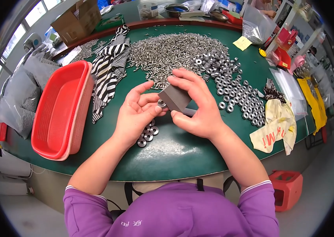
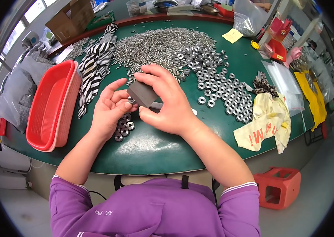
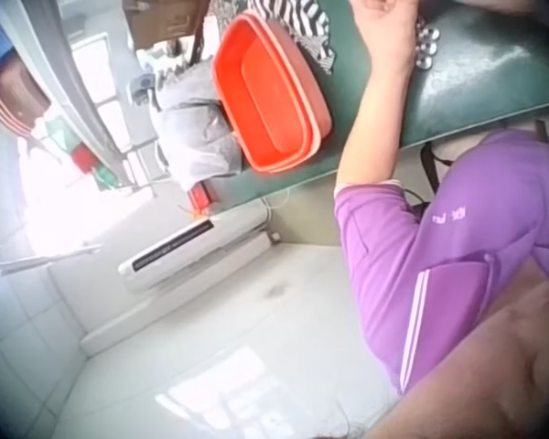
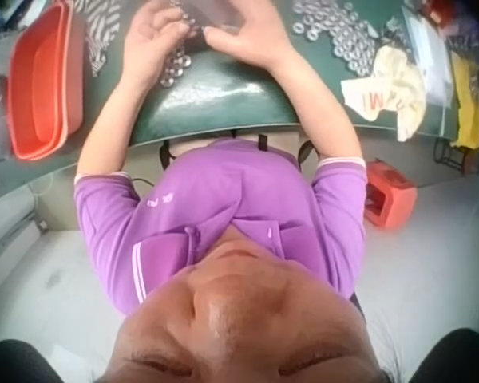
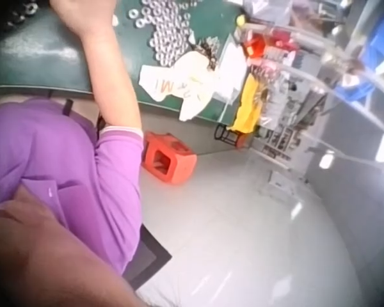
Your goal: Polishing and cleaning small metal washers using an abrasive block and a scraper.
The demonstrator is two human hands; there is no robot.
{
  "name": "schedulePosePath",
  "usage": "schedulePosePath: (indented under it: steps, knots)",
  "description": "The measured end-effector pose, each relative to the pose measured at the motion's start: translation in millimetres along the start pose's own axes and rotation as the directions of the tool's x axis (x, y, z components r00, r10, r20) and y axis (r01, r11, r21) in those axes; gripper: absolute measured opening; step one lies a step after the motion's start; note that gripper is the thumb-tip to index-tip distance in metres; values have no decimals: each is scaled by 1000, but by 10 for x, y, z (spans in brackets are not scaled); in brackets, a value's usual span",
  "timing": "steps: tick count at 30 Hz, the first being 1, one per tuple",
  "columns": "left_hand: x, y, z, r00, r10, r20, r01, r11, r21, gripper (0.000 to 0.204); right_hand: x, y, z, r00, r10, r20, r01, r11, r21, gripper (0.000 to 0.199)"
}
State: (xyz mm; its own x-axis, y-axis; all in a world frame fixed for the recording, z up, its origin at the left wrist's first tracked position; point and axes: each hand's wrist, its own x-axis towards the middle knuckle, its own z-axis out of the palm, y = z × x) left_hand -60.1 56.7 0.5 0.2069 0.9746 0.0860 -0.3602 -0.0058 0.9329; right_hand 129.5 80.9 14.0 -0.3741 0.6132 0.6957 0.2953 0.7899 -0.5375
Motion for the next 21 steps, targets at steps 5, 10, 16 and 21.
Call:
schedulePosePath:
  steps: [5, 10, 16, 21]
  knots:
    - [-15, -27, -31, 999, 25, -32, -23, 998, 66, 61, 1, -36, 23, 999, 13, 32, -13, 1000, -25, 59]
    - [10, -42, -54, 998, 17, -54, -17, 1000, 2, 57, 3, -172, 63, 980, -137, 144, 124, 987, 99, 60]
    - [-2, -32, -21, 999, 21, -33, -18, 996, 91, 57, 2, -74, 24, 991, -90, 99, 91, 996, -5, 59]
    - [14, -7, -44, 1000, 14, 19, -16, 995, 95, 54, 17, 18, 6, 1000, 0, 20, 1, 998, -55, 58]
